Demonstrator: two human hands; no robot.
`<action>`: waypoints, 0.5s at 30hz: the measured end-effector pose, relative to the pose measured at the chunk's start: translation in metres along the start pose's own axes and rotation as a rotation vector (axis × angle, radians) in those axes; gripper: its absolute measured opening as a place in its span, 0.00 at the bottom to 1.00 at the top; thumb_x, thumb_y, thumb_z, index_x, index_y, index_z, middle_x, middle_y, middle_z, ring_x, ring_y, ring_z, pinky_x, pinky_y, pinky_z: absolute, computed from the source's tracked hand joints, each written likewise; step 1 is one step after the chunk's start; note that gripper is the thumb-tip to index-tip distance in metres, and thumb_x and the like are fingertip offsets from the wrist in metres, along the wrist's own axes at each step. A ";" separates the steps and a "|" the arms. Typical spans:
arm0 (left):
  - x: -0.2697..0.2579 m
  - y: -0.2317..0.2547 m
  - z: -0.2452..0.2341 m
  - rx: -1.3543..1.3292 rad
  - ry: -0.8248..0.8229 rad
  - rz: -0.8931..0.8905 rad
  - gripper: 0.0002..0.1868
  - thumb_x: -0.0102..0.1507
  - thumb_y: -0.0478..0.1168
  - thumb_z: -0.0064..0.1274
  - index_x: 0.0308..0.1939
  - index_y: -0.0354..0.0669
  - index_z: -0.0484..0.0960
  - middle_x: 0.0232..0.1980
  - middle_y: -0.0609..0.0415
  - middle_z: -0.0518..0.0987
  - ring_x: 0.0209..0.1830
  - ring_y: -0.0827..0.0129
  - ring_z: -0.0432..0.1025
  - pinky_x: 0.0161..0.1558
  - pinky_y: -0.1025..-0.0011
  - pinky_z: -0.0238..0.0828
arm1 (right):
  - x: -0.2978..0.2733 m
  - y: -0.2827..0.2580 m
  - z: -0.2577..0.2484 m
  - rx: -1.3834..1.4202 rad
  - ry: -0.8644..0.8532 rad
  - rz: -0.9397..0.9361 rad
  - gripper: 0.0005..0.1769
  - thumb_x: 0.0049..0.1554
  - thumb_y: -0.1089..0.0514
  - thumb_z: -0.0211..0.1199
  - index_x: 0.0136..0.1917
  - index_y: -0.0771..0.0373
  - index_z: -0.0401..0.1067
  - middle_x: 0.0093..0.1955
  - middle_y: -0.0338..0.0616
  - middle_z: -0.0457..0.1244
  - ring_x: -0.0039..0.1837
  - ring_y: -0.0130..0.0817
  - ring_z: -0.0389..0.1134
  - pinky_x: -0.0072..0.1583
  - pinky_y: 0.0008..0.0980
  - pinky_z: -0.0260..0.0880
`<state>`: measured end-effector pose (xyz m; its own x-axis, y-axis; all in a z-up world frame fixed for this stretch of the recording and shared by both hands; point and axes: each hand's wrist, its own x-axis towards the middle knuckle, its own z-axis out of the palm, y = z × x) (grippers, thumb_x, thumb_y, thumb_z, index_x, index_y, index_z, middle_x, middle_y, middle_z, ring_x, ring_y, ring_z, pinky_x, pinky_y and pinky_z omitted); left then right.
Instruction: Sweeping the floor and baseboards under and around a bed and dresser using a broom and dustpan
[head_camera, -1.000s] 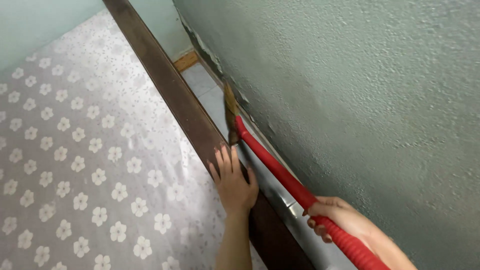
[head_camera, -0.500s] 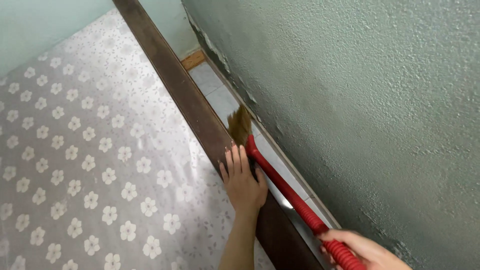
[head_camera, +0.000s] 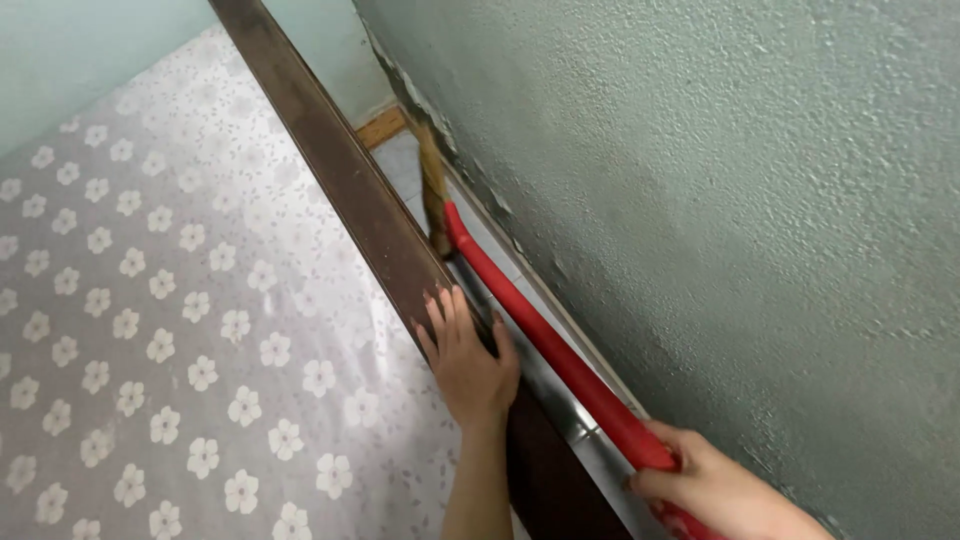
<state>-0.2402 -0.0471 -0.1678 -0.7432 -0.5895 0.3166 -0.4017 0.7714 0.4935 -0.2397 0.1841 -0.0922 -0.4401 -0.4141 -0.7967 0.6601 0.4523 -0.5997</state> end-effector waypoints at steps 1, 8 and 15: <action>0.001 0.000 -0.001 -0.025 -0.009 -0.010 0.32 0.64 0.48 0.37 0.70 0.38 0.58 0.73 0.47 0.58 0.77 0.57 0.44 0.73 0.55 0.32 | 0.008 -0.013 0.010 0.102 0.018 0.010 0.16 0.49 0.72 0.58 0.52 0.68 0.72 0.21 0.49 0.52 0.21 0.34 0.52 0.21 0.31 0.49; 0.003 -0.001 0.004 0.041 0.060 0.021 0.31 0.62 0.46 0.40 0.69 0.41 0.62 0.72 0.48 0.62 0.75 0.56 0.49 0.72 0.54 0.38 | 0.132 -0.104 0.022 0.050 -0.113 -0.119 0.05 0.48 0.67 0.55 0.38 0.63 0.61 0.26 0.45 0.55 0.25 0.30 0.52 0.25 0.28 0.51; 0.005 0.000 0.003 0.077 0.053 0.067 0.32 0.62 0.48 0.40 0.69 0.41 0.62 0.73 0.45 0.60 0.75 0.54 0.50 0.72 0.51 0.38 | 0.226 -0.170 0.037 0.129 -0.052 -0.092 0.07 0.45 0.59 0.60 0.37 0.62 0.67 0.27 0.39 0.59 0.27 0.27 0.58 0.29 0.24 0.57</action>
<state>-0.2458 -0.0492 -0.1687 -0.7410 -0.5465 0.3903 -0.3939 0.8244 0.4065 -0.4290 -0.0161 -0.1674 -0.4720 -0.4910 -0.7323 0.6931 0.3067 -0.6524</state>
